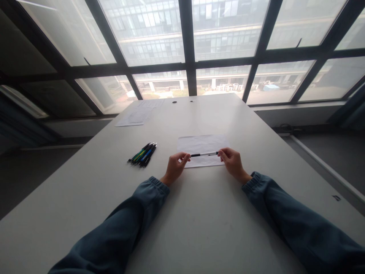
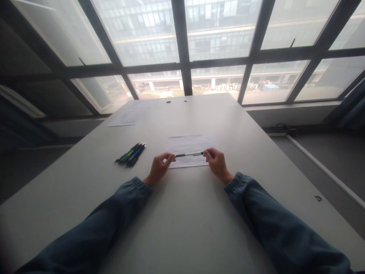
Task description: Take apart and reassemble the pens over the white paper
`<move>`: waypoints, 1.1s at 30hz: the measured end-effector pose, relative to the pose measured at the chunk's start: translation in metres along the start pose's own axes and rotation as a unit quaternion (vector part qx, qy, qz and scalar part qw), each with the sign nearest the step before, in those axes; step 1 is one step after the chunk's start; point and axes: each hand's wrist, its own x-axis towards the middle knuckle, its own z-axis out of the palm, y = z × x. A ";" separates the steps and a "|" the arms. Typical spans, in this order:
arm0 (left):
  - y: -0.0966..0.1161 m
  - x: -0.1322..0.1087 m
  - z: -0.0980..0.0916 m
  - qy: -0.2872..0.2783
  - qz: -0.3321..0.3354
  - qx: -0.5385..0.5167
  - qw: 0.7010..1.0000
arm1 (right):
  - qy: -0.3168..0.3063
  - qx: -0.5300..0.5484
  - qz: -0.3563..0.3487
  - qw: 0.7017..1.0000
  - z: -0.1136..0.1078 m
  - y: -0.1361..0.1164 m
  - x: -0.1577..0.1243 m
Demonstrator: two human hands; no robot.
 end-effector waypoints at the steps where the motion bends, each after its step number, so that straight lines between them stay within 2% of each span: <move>1: -0.001 0.000 0.000 -0.001 0.000 0.000 1.000 | 0.000 -0.001 0.000 1.000 0.000 0.000 0.000; 33: -0.004 0.000 0.000 -0.008 -0.010 0.009 1.000 | -0.006 -0.009 0.000 1.000 -0.001 -0.001 -0.001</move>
